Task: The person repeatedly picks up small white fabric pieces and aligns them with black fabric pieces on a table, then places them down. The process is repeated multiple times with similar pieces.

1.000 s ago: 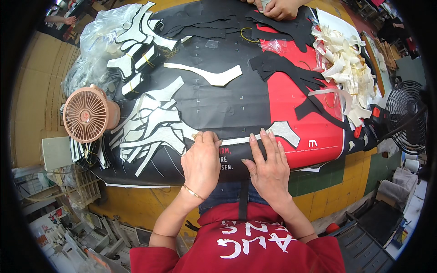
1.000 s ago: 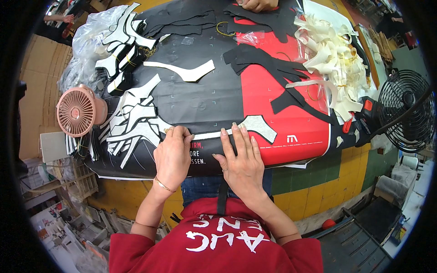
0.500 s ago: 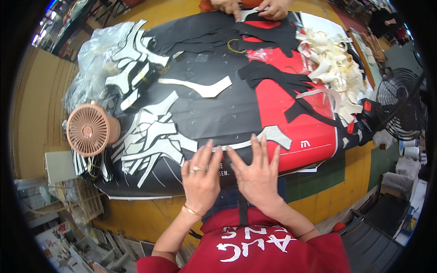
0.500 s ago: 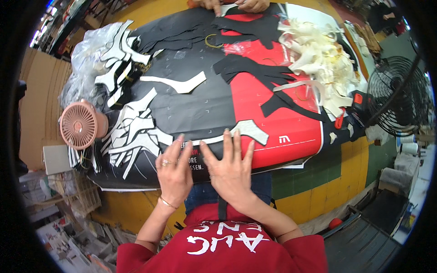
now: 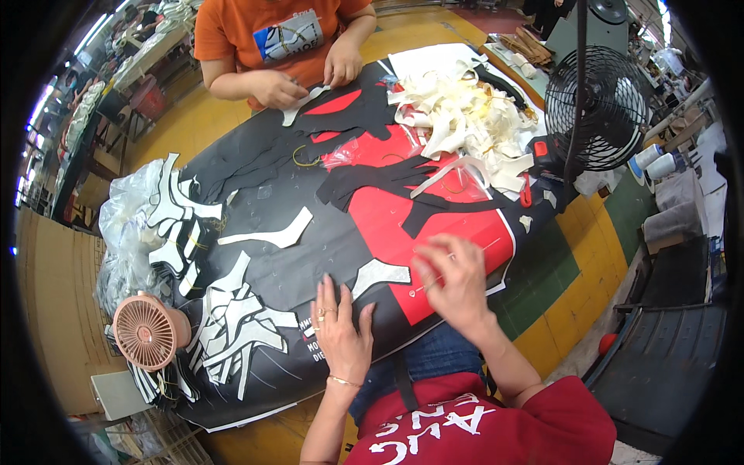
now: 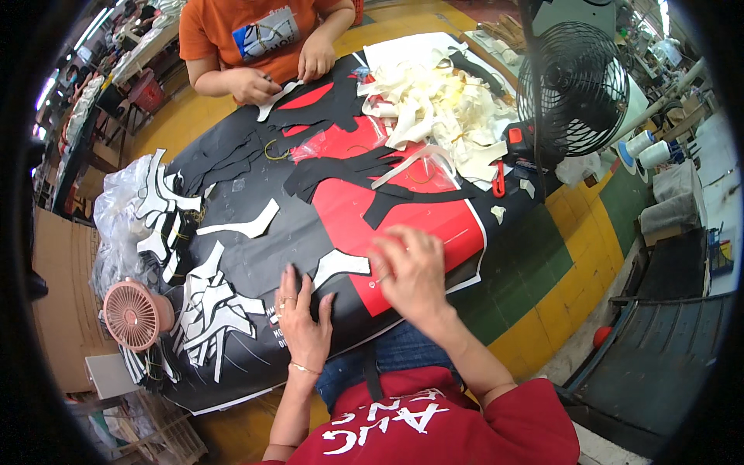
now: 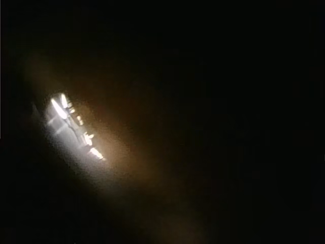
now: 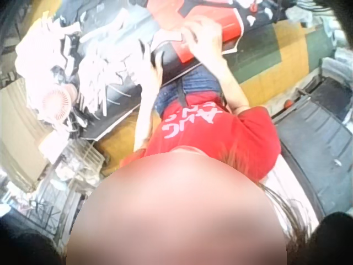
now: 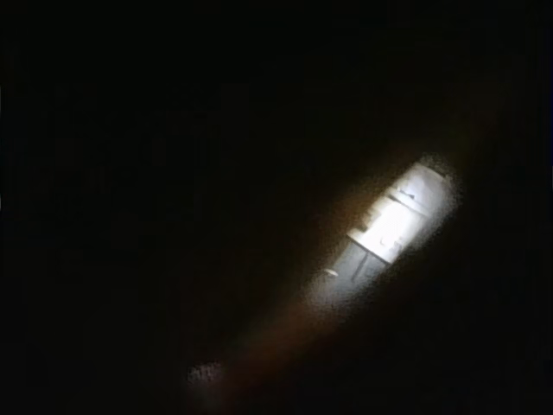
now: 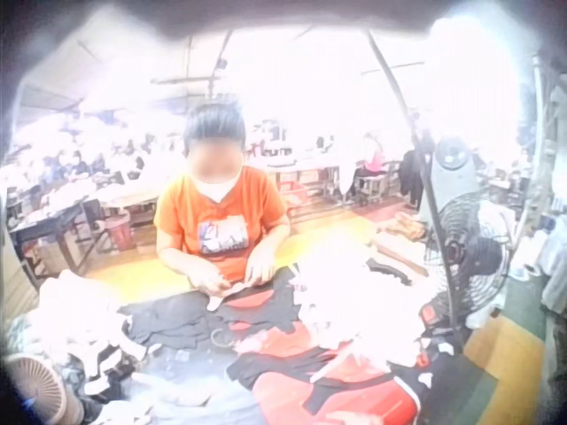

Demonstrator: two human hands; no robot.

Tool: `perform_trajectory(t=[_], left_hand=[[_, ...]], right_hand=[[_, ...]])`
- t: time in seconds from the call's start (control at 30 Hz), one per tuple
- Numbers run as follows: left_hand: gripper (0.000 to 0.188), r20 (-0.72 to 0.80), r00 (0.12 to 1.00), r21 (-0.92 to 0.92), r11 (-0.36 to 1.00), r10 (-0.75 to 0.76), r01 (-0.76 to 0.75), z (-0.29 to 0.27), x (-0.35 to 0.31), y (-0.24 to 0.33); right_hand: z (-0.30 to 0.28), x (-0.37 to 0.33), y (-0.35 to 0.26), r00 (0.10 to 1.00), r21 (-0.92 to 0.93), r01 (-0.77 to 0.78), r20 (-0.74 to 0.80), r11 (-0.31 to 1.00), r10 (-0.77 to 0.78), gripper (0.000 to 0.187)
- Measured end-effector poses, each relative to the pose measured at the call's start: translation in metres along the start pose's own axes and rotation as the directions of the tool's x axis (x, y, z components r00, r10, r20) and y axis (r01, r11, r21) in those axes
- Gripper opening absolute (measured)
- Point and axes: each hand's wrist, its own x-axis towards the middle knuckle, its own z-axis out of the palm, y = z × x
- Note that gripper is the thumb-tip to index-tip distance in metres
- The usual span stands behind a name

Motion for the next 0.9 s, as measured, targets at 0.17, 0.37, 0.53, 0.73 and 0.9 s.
perform_trajectory(t=[0.17, 0.37, 0.53, 0.73, 0.9], left_hand=[[0.019, 0.000, 0.999, -0.072, 0.997, -0.038, 0.038, -0.011, -0.006, 0.001], [0.014, 0.132, 0.964, -0.308, 0.915, -0.229, 0.260, -0.077, -0.017, -0.040], [0.036, -0.226, 0.931, 0.390, 0.849, -0.286, 0.356, -0.138, -0.010, -0.100], [0.054, -0.418, 0.902, 0.054, 0.988, -0.109, 0.144, -0.095, 0.000, -0.042], [0.059, -0.144, 0.971, -0.350, 0.908, 0.190, -0.229, -0.047, 0.027, 0.035]], right_hand=[[-0.006, 0.049, 0.055, 0.992, -0.094, -0.116, -0.066, 0.989, 0.110, 0.028], [-0.010, 0.090, 0.095, 0.960, -0.280, -0.209, -0.243, 0.937, 0.142, 0.040], [-0.011, 0.103, 0.120, 0.964, -0.251, -0.241, -0.172, 0.938, 0.201, 0.026], [-0.043, 0.090, 0.064, 0.962, -0.162, 0.045, -0.258, 0.986, -0.087, 0.012], [-0.053, 0.039, -0.020, 0.910, 0.256, 0.349, 0.135, 0.902, -0.391, 0.009]])
